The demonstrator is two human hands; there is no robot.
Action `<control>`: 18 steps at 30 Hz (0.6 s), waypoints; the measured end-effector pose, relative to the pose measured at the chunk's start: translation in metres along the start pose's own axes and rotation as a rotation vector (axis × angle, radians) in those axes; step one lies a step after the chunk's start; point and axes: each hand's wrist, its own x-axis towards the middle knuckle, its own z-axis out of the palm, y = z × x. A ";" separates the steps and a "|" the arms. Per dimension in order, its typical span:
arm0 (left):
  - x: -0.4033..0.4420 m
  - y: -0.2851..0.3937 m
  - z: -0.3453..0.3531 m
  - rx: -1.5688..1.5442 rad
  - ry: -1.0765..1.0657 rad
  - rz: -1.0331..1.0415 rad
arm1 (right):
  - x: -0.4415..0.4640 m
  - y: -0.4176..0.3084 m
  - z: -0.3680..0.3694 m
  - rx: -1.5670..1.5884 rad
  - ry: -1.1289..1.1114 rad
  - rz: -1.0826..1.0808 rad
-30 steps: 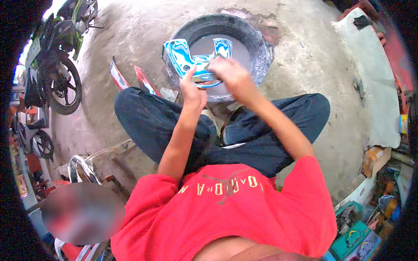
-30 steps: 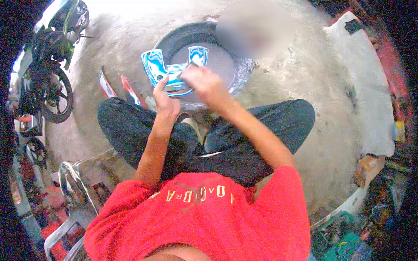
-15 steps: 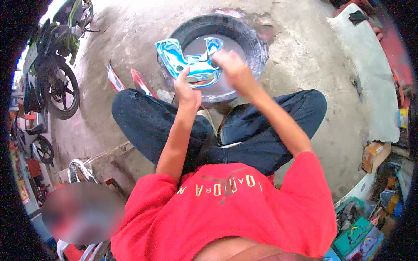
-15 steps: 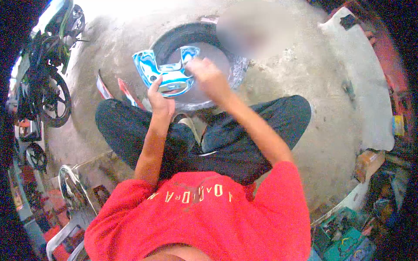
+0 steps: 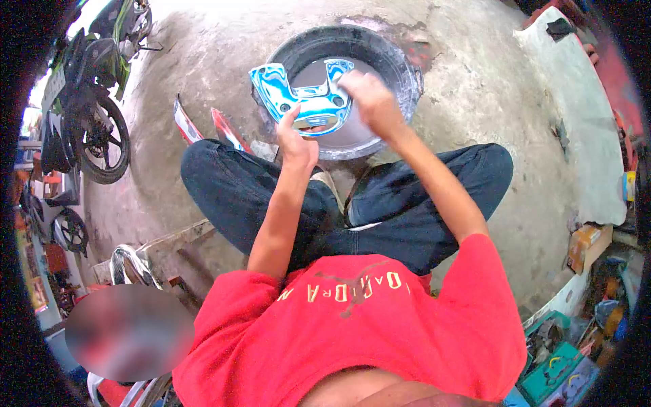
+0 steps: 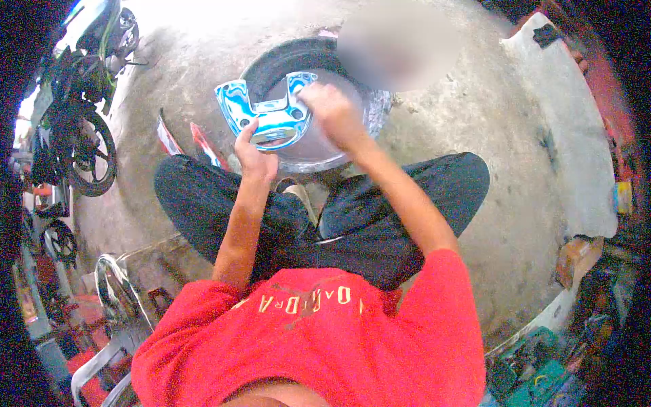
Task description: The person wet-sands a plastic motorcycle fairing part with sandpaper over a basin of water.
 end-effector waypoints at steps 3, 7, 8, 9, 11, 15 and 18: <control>0.001 -0.003 -0.004 0.046 0.003 0.021 | -0.012 0.008 0.007 -0.022 -0.060 0.068; 0.015 -0.002 -0.008 -0.039 -0.022 0.025 | -0.024 -0.051 -0.004 0.077 -0.100 -0.233; 0.012 -0.003 -0.010 0.008 -0.029 0.025 | -0.017 -0.042 -0.007 0.073 -0.097 -0.147; 0.007 -0.001 -0.010 0.057 -0.037 0.020 | -0.007 -0.025 -0.010 0.068 -0.096 -0.055; 0.001 0.001 -0.006 0.083 -0.031 0.024 | 0.000 0.011 -0.001 -0.041 -0.008 0.000; 0.009 0.000 -0.006 0.032 -0.022 -0.015 | -0.017 -0.035 -0.003 0.096 -0.014 -0.175; -0.003 0.004 0.002 -0.035 -0.019 -0.026 | -0.006 -0.019 -0.003 0.074 0.018 -0.117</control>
